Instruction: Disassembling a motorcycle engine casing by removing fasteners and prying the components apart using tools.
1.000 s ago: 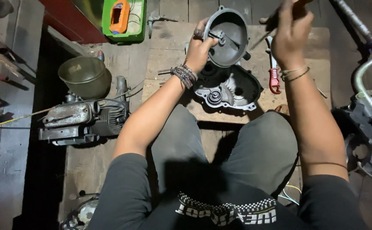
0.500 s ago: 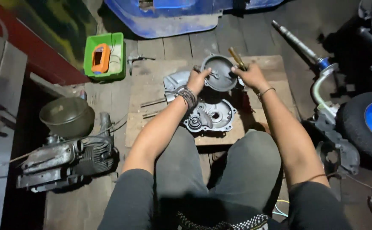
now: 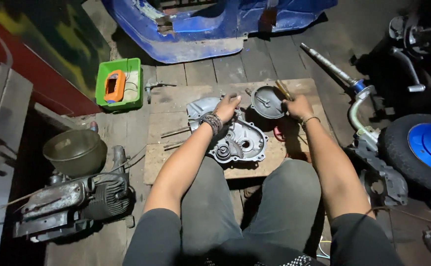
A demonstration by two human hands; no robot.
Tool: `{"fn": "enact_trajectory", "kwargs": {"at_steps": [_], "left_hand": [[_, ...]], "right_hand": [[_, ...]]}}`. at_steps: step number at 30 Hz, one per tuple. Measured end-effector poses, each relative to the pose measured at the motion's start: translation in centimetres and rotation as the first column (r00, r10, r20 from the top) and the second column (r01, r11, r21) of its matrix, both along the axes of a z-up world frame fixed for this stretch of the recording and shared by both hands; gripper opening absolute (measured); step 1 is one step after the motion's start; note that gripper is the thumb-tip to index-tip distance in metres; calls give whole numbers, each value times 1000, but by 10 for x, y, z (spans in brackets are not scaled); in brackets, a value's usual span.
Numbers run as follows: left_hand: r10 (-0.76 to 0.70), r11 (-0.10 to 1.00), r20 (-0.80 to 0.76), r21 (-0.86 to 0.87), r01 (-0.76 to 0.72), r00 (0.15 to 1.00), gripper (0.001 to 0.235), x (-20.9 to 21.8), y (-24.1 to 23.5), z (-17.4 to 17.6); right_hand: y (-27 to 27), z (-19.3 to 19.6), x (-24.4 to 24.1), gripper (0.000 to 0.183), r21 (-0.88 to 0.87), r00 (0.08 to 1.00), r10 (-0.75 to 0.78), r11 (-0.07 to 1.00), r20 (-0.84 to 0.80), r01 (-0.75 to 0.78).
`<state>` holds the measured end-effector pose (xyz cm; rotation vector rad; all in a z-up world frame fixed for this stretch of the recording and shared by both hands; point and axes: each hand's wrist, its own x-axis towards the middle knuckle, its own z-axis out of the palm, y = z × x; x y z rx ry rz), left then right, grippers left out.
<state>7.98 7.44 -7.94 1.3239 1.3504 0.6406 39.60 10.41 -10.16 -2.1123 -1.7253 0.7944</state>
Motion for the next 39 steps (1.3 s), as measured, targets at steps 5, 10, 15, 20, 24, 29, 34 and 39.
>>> {"fn": "enact_trajectory", "kwargs": {"at_steps": [5,10,15,20,24,29,34,39], "left_hand": [[-66,992,-206,89,86,976,62,-30,-19,25],[-138,988,-252,33,151,958,67,-53,-44,53],[-162,984,-334,10,176,929,63,-73,-45,48],[-194,980,-366,-21,200,910,64,-77,-47,49],[-212,976,-352,-26,217,912,63,-78,-38,30],[-225,973,-344,-31,229,912,66,-76,-45,38],[-230,972,-366,-40,231,902,70,-79,-43,25],[-234,971,-420,-64,229,877,72,-89,-54,39]], "right_hand": [[-2,2,4,53,-84,983,21,996,183,-6],[-24,37,-13,55,-165,968,81,985,238,-42],[-12,10,-10,57,-176,945,103,983,312,-49],[-19,22,-24,58,-242,923,177,965,343,-95],[-15,19,-28,62,-292,912,232,947,339,-133],[-10,19,-25,62,-318,897,282,932,340,-172],[-14,18,-27,66,-322,881,297,930,368,-179],[-20,25,-29,66,-289,894,281,940,350,-182]]}}
